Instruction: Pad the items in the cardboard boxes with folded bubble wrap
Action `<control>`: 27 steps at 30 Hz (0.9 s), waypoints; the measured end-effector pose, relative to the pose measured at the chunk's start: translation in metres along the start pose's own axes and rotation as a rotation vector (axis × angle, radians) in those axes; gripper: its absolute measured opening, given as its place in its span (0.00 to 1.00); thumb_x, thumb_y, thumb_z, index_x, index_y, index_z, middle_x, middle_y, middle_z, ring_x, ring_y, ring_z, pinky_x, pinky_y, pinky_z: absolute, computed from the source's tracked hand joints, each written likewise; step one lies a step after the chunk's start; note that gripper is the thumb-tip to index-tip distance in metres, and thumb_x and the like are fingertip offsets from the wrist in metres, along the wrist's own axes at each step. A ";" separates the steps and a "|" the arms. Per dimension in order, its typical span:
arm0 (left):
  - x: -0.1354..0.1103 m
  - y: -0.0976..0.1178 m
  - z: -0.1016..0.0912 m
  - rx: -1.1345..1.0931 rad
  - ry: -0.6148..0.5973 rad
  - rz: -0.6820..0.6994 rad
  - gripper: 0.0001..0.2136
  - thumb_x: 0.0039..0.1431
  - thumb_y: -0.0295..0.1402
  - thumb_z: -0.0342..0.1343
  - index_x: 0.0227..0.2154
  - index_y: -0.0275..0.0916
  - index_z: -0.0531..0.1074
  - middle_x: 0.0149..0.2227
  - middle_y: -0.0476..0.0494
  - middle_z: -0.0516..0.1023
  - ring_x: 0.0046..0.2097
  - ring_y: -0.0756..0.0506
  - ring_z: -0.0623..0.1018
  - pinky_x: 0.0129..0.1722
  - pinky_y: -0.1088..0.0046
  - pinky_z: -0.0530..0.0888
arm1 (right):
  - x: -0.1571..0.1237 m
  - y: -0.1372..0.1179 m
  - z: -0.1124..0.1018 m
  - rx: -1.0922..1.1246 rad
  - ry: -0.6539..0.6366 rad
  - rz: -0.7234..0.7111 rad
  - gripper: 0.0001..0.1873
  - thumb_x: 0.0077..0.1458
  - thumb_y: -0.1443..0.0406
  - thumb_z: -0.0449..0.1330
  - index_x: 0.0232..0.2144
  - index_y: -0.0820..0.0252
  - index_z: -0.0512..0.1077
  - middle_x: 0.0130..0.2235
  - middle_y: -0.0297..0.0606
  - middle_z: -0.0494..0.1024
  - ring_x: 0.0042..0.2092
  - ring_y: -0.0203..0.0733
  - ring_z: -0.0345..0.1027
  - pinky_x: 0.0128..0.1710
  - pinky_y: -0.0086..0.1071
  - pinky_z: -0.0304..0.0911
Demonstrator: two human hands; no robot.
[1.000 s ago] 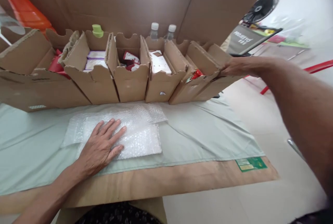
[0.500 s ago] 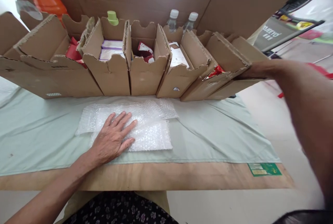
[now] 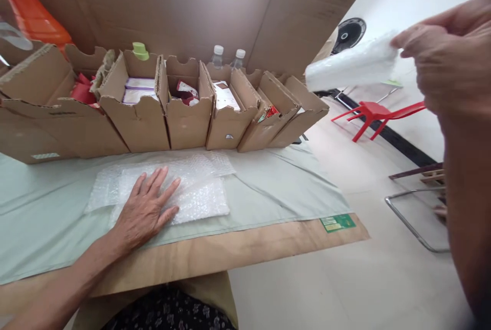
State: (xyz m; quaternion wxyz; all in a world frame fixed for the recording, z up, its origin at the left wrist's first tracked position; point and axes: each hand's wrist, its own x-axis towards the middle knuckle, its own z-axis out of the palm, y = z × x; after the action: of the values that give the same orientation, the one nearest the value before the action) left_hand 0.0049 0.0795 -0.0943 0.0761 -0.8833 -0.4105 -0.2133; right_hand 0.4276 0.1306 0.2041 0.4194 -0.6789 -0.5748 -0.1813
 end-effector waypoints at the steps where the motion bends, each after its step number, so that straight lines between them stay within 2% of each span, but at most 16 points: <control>1: 0.001 0.004 -0.007 -0.027 0.032 -0.026 0.25 0.74 0.42 0.48 0.69 0.40 0.63 0.76 0.26 0.51 0.74 0.26 0.59 0.70 0.39 0.56 | -0.013 -0.009 -0.002 0.043 0.014 -0.054 0.19 0.64 0.58 0.64 0.48 0.68 0.83 0.38 0.44 0.82 0.30 0.30 0.61 0.32 0.37 0.55; 3: 0.003 0.015 -0.028 -0.139 0.079 -0.111 0.26 0.73 0.40 0.51 0.71 0.45 0.59 0.78 0.33 0.45 0.77 0.28 0.51 0.73 0.39 0.50 | -0.042 -0.030 -0.002 0.065 0.020 -0.133 0.16 0.65 0.57 0.64 0.47 0.60 0.84 0.37 0.41 0.82 0.32 0.34 0.66 0.35 0.37 0.59; 5: 0.004 0.033 -0.052 -0.386 0.067 -0.252 0.28 0.72 0.40 0.53 0.72 0.51 0.57 0.78 0.39 0.48 0.77 0.30 0.50 0.73 0.41 0.50 | -0.075 -0.054 0.001 0.102 0.011 -0.255 0.14 0.66 0.56 0.63 0.44 0.57 0.84 0.39 0.40 0.83 0.39 0.41 0.75 0.40 0.40 0.65; 7: 0.005 0.056 -0.070 -0.822 -0.028 -0.412 0.28 0.72 0.45 0.54 0.72 0.54 0.58 0.76 0.41 0.56 0.75 0.31 0.57 0.72 0.43 0.57 | -0.111 -0.075 0.007 0.192 0.008 -0.402 0.10 0.67 0.60 0.62 0.39 0.56 0.82 0.40 0.39 0.84 0.44 0.46 0.78 0.47 0.44 0.69; 9: 0.007 0.078 -0.077 -1.393 -0.120 -0.532 0.30 0.69 0.51 0.56 0.70 0.54 0.62 0.72 0.39 0.65 0.72 0.30 0.65 0.69 0.43 0.64 | -0.147 -0.090 0.015 0.309 -0.004 -0.514 0.05 0.66 0.66 0.62 0.38 0.54 0.78 0.42 0.37 0.84 0.45 0.46 0.79 0.49 0.47 0.70; 11: 0.009 0.095 -0.077 -1.936 -0.121 -0.596 0.32 0.64 0.57 0.58 0.67 0.51 0.67 0.69 0.35 0.69 0.69 0.28 0.69 0.65 0.42 0.68 | -0.184 -0.095 0.026 0.367 -0.051 -0.604 0.08 0.63 0.70 0.63 0.42 0.50 0.76 0.44 0.35 0.85 0.45 0.46 0.79 0.51 0.49 0.70; 13: 0.010 0.102 -0.076 -2.305 -0.065 -0.635 0.35 0.60 0.62 0.59 0.63 0.48 0.70 0.67 0.33 0.70 0.68 0.25 0.69 0.61 0.41 0.72 | -0.220 -0.097 0.036 0.385 -0.117 -0.744 0.12 0.61 0.70 0.63 0.44 0.49 0.76 0.48 0.33 0.85 0.46 0.46 0.79 0.53 0.50 0.69; 16: 0.007 0.096 -0.079 -2.495 0.013 -0.707 0.41 0.55 0.66 0.59 0.62 0.42 0.70 0.65 0.31 0.73 0.67 0.24 0.70 0.63 0.42 0.70 | -0.266 -0.100 0.045 0.483 -0.218 -0.981 0.14 0.64 0.70 0.56 0.42 0.50 0.80 0.51 0.28 0.84 0.53 0.42 0.78 0.56 0.44 0.69; 18: 0.000 0.086 -0.082 -2.476 0.044 -0.759 0.39 0.56 0.60 0.62 0.64 0.41 0.67 0.63 0.33 0.75 0.65 0.26 0.73 0.66 0.42 0.67 | -0.287 -0.103 0.046 0.620 -0.264 -1.039 0.16 0.65 0.70 0.54 0.39 0.50 0.81 0.49 0.25 0.85 0.56 0.38 0.76 0.57 0.39 0.70; 20: -0.009 0.076 -0.083 -2.431 0.066 -0.786 0.33 0.57 0.48 0.64 0.64 0.42 0.67 0.61 0.35 0.78 0.64 0.28 0.75 0.65 0.41 0.68 | -0.294 -0.104 0.043 0.718 -0.317 -0.964 0.11 0.64 0.69 0.58 0.38 0.52 0.80 0.46 0.27 0.85 0.56 0.39 0.76 0.59 0.38 0.70; 21: -0.012 0.072 -0.082 -2.411 0.080 -0.786 0.31 0.56 0.43 0.64 0.62 0.43 0.68 0.60 0.36 0.79 0.63 0.29 0.76 0.63 0.42 0.70 | -0.294 -0.102 0.041 0.745 -0.345 -0.873 0.09 0.62 0.69 0.60 0.40 0.53 0.80 0.46 0.29 0.85 0.56 0.41 0.76 0.59 0.39 0.70; 22: -0.016 0.070 -0.081 -2.393 0.098 -0.775 0.30 0.55 0.39 0.64 0.61 0.42 0.70 0.59 0.37 0.80 0.62 0.30 0.77 0.62 0.43 0.71 | -0.291 -0.100 0.040 0.754 -0.374 -0.747 0.11 0.60 0.68 0.63 0.45 0.54 0.79 0.47 0.33 0.84 0.56 0.44 0.76 0.60 0.42 0.69; 24: -0.020 0.069 -0.078 -2.374 0.091 -0.741 0.29 0.52 0.36 0.65 0.59 0.41 0.73 0.58 0.37 0.81 0.59 0.31 0.79 0.61 0.46 0.73 | -0.282 -0.096 0.039 0.748 -0.469 -0.464 0.24 0.63 0.62 0.64 0.60 0.56 0.73 0.56 0.42 0.79 0.60 0.51 0.73 0.59 0.49 0.70; 25: -0.021 0.071 -0.077 -2.372 0.070 -0.721 0.29 0.52 0.35 0.65 0.59 0.41 0.73 0.58 0.37 0.81 0.58 0.32 0.80 0.61 0.47 0.72 | -0.278 -0.095 0.040 0.748 -0.541 -0.356 0.30 0.65 0.56 0.63 0.66 0.55 0.67 0.61 0.46 0.75 0.62 0.54 0.71 0.59 0.51 0.70; 27: -0.020 0.076 -0.075 -2.372 0.033 -0.703 0.30 0.51 0.35 0.66 0.60 0.42 0.73 0.58 0.38 0.81 0.59 0.32 0.80 0.63 0.48 0.70 | -0.274 -0.098 0.043 0.729 -0.704 -0.271 0.44 0.65 0.42 0.59 0.73 0.57 0.56 0.67 0.52 0.69 0.63 0.59 0.70 0.57 0.53 0.73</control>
State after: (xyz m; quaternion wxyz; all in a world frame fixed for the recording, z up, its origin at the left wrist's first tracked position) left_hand 0.0270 -0.0073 -0.0327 -0.8272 -0.2454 -0.1774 -0.4733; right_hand 0.2514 -0.0088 0.0148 0.3828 -0.4280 -0.7894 0.2171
